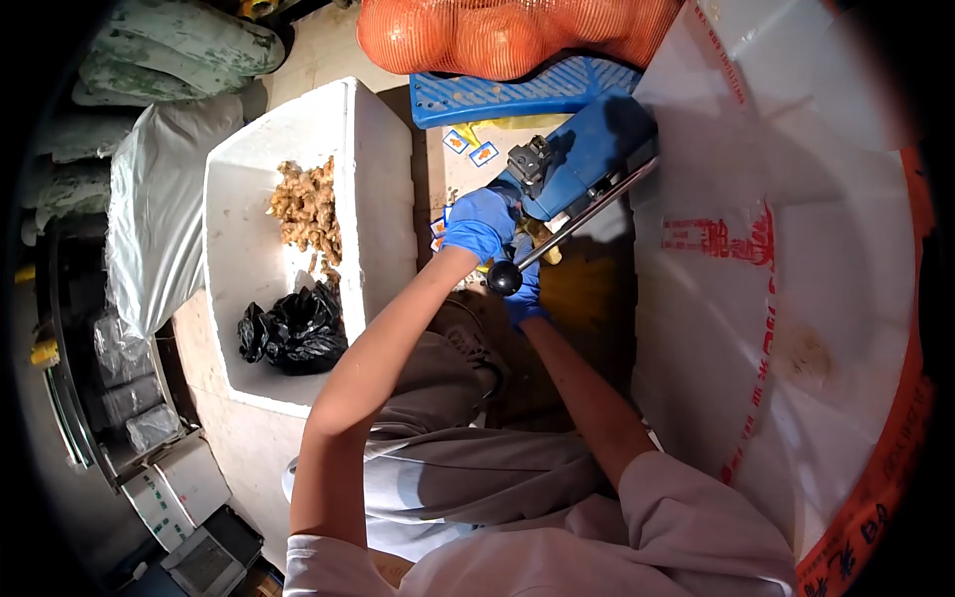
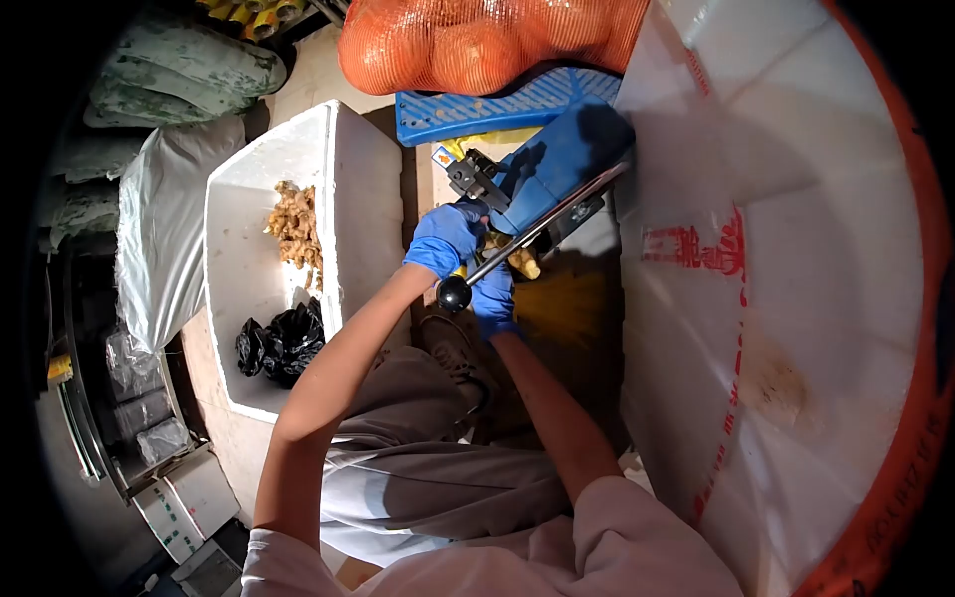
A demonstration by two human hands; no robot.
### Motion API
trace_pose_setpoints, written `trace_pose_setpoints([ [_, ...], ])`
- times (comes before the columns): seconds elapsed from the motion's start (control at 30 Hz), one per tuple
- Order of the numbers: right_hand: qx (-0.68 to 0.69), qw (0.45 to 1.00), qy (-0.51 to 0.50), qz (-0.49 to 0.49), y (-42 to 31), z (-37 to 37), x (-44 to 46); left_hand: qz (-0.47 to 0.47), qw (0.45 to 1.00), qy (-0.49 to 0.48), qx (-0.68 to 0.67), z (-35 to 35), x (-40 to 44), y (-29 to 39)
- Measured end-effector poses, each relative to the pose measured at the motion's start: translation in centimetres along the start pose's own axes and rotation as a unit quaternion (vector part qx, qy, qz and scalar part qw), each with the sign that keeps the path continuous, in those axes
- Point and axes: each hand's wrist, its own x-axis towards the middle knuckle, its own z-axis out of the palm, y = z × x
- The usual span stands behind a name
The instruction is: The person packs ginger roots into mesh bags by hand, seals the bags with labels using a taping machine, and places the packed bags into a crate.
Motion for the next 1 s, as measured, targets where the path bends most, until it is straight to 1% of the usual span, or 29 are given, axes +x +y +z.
trace_pose_setpoints([
  [0.03, -0.016, 0.999, 0.03, -0.03, -0.6, -0.2, 0.0, -0.013, 0.999, -0.024, 0.029, 0.0, 0.2, -0.1],
  [0.07, 0.011, 1.0, -0.006, 0.027, -0.4, -0.2, 0.3, -0.015, 0.999, -0.022, 0.026, 0.0, 0.3, -0.1],
  [0.1, 0.011, 0.999, -0.007, 0.03, 0.4, 0.0, 0.5, -0.016, 0.999, -0.024, 0.026, -0.3, 0.3, 0.0],
  [0.17, -0.072, 0.996, -0.036, 0.03, 2.5, 0.5, 0.9, -0.03, 0.997, -0.065, 0.042, -0.7, 0.6, 0.2],
  [0.2, -0.052, 0.997, -0.046, 0.035, 2.9, 0.4, 1.2, -0.007, 0.998, -0.059, 0.021, -0.7, 0.8, -0.2],
  [0.23, -0.053, 0.997, -0.046, 0.037, 1.6, -0.2, 1.3, -0.007, 0.998, -0.061, 0.02, -0.5, 1.1, -0.7],
  [0.3, -0.137, 0.985, -0.085, 0.054, -0.7, -1.3, 1.4, -0.075, 0.985, -0.127, -0.091, -0.2, 2.2, -1.8],
  [0.33, -0.083, 0.995, -0.056, 0.015, -0.1, -1.3, 1.1, -0.101, 0.981, -0.132, -0.104, 0.2, 2.9, -2.3],
  [0.37, -0.085, 0.995, -0.056, 0.017, 0.4, -1.5, 0.8, -0.101, 0.98, -0.134, -0.105, 0.7, 3.1, -2.9],
  [0.43, -0.055, 0.996, -0.074, 0.018, 0.1, -2.0, 0.5, -0.063, 0.979, -0.117, -0.154, 0.1, 2.8, -2.7],
  [0.47, -0.082, 0.994, -0.07, -0.013, 2.0, -1.6, 0.2, -0.063, 0.985, -0.096, -0.127, 0.0, 2.6, -2.4],
  [0.5, -0.084, 0.994, -0.069, -0.012, 2.6, -1.4, 0.2, -0.061, 0.985, -0.097, -0.129, -1.0, 2.2, -1.6],
  [0.57, -0.074, 0.995, -0.069, 0.004, 3.1, -1.1, 0.1, 0.007, 0.996, -0.086, -0.039, -2.6, 1.5, -0.5],
  [0.6, -0.091, 0.994, -0.057, 0.013, 2.8, -1.1, 0.2, 0.043, 0.995, -0.084, 0.028, -2.6, 1.3, -0.3],
  [0.63, -0.091, 0.994, -0.057, 0.013, 1.7, -1.7, 0.4, 0.043, 0.995, -0.084, 0.028, -2.6, 1.2, -0.3],
  [0.7, -0.13, 0.982, -0.135, 0.035, 0.2, -3.1, 0.9, 0.128, 0.986, -0.048, 0.095, -2.5, 1.0, -0.5],
  [0.73, -0.102, 0.994, -0.041, 0.013, 0.4, -3.4, 0.3, 0.124, 0.99, -0.046, 0.041, -2.5, 0.8, -0.8],
  [0.77, -0.103, 0.994, -0.039, 0.014, 0.3, -3.7, -0.1, 0.125, 0.99, -0.046, 0.04, -2.5, 0.9, -1.0],
  [0.83, -0.057, 0.985, 0.15, 0.066, -0.4, -4.4, -0.4, 0.075, 0.993, -0.052, -0.08, -2.5, 0.8, -1.1],
  [0.87, -0.098, 0.974, 0.196, 0.048, -0.7, -4.6, -0.2, 0.075, 0.994, -0.059, -0.054, -2.4, 0.7, -1.0],
  [0.9, -0.098, 0.975, 0.195, 0.048, -0.5, -4.7, -0.1, 0.073, 0.994, -0.059, -0.055, -2.6, 0.7, -0.9],
  [0.97, -0.214, 0.954, 0.203, -0.044, -0.1, -4.7, 0.1, 0.063, 0.996, -0.05, -0.032, -3.0, 0.5, -0.7],
  [1.0, -0.161, 0.972, 0.167, -0.049, 0.1, -4.5, 0.1, 0.044, 0.998, -0.026, -0.032, -2.9, 0.6, -0.7],
])
